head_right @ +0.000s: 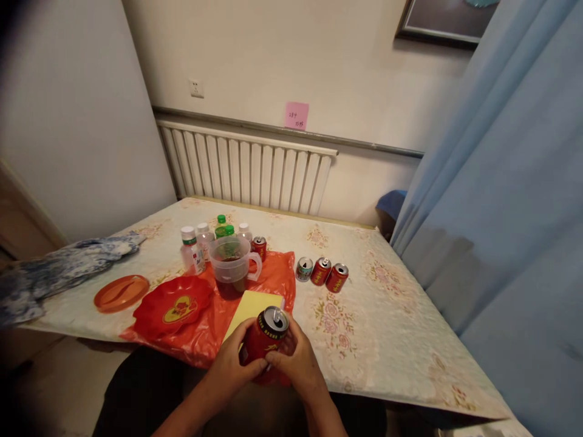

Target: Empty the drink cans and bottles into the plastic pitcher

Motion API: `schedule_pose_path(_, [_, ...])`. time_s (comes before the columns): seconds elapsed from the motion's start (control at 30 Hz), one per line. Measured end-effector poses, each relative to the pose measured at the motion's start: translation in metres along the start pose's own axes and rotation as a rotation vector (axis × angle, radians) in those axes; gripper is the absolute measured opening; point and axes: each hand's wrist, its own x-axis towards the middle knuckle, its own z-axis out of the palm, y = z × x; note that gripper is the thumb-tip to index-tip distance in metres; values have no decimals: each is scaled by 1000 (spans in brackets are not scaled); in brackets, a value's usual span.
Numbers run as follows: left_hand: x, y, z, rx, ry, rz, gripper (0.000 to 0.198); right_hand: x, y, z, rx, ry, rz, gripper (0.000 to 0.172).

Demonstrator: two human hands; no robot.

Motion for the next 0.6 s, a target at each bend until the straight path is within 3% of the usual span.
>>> schedule_pose_path(0.3, [-2,-1,2,103,59,41,60,1,6,0,-32,36,16,69])
schedule_pose_path(0.6, [-4,-1,2,129,77,79,58,0,8,1,-8,-9,-5,68])
